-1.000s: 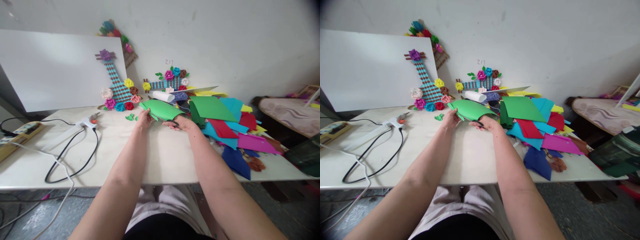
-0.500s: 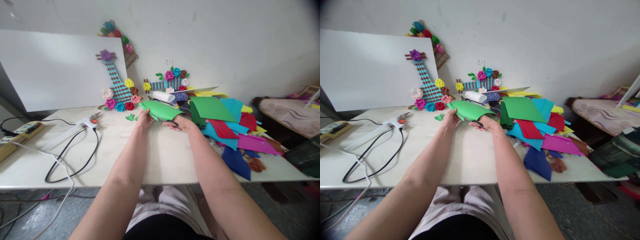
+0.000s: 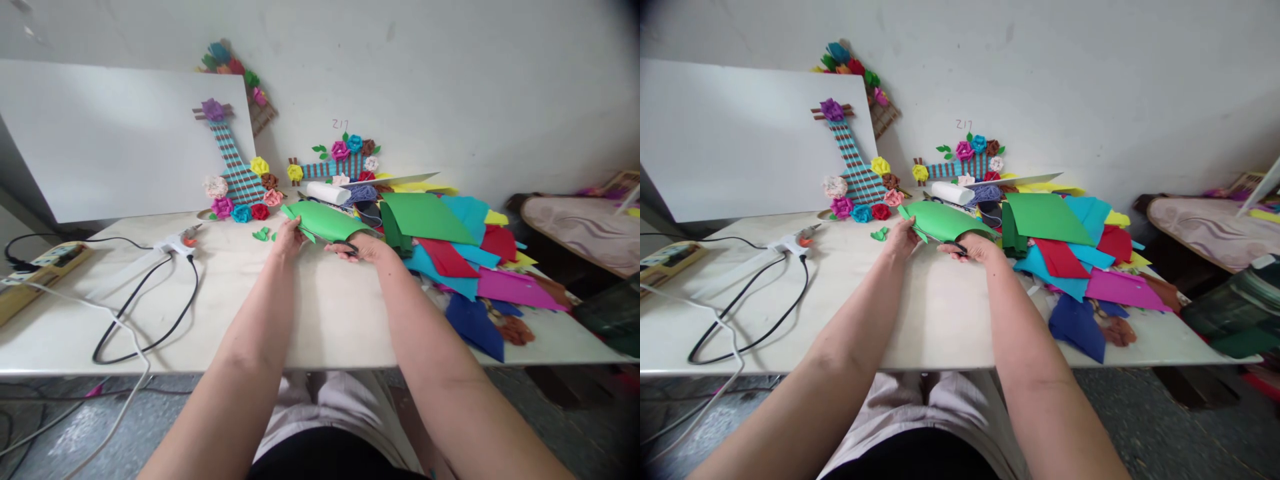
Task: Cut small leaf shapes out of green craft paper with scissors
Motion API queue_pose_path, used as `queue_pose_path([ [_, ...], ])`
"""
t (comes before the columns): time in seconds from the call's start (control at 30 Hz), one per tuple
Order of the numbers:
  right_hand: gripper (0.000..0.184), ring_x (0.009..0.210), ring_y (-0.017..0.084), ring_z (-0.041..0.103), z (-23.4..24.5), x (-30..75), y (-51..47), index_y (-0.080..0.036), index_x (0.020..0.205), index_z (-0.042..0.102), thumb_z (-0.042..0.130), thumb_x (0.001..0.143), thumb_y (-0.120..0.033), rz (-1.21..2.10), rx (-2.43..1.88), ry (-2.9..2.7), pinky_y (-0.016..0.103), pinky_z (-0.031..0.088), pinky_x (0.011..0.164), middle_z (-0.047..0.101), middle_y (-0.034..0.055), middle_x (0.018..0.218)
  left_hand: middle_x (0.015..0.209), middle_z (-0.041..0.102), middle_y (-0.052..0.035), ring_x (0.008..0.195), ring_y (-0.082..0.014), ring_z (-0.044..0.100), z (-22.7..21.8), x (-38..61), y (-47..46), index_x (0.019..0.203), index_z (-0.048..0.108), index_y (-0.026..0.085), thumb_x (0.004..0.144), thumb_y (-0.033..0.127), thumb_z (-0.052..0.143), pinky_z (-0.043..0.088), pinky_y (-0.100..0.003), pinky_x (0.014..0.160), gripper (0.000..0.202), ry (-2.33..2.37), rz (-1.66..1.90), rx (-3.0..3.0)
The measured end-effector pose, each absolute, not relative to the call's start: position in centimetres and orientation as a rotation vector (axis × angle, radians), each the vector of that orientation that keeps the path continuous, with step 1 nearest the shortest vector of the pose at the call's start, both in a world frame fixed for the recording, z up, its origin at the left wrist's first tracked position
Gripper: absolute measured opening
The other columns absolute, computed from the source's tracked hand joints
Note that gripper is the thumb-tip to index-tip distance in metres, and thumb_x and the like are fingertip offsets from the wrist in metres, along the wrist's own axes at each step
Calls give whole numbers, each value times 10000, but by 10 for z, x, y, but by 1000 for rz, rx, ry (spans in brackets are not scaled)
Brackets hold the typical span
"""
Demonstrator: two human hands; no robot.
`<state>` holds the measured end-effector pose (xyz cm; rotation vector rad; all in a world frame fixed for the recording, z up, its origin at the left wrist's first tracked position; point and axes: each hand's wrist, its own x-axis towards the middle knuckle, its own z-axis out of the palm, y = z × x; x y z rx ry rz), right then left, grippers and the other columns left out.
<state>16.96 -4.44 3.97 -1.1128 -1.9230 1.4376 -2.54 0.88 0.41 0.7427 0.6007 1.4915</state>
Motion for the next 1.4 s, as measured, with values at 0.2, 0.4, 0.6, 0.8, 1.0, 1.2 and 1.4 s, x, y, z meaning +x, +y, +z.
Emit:
queue_pose_path([
  [0.2,402,345,24,332,42,165,-48,-79,834,633,696,669,-440,1325,-1142,-1991,190,226,329,494,-43,481,637,618,9,543,-111,587,4,-26,9,860,549,153,759,155,559,531,-270,653,102,573,1527,744],
  [0.4,386,354,26,333,41,164,-48,-106,804,633,694,659,-458,1317,-1154,-2010,196,239,341,490,-49,489,665,635,-1,545,-111,588,3,-27,10,815,551,152,744,158,581,527,-255,603,78,558,1523,746],
  [0.6,380,351,27,324,42,164,-48,-113,745,630,711,631,-467,1348,-1164,-1983,198,233,340,482,-49,471,647,638,-7,553,-124,601,5,-30,10,844,568,142,736,153,580,531,-268,617,109,583,1482,724],
  [0.8,368,357,27,318,41,167,-46,-115,767,637,739,612,-433,1364,-1144,-1937,190,219,331,496,-43,468,657,656,-31,574,-139,622,12,-30,6,805,574,125,747,138,548,536,-290,650,65,633,1463,700],
  [1.0,336,378,34,340,43,166,-46,-127,757,634,754,607,-403,1378,-1213,-1901,188,208,326,552,-13,517,639,655,-39,555,-141,621,13,-31,7,759,579,122,742,132,549,535,-283,625,35,644,1468,718],
  [1.2,343,360,29,301,49,162,-50,-142,765,637,768,585,-403,1423,-1212,-1909,189,185,328,486,-51,461,641,658,-32,555,-129,615,15,-32,6,743,590,120,734,128,566,532,-260,623,27,656,1480,714],
  [1.4,315,370,40,334,46,164,-46,-151,781,644,734,632,-413,1390,-1262,-1954,201,196,330,534,-25,508,632,653,-36,538,-126,609,15,-32,6,729,591,112,737,108,556,520,-247,578,36,630,1473,710],
])
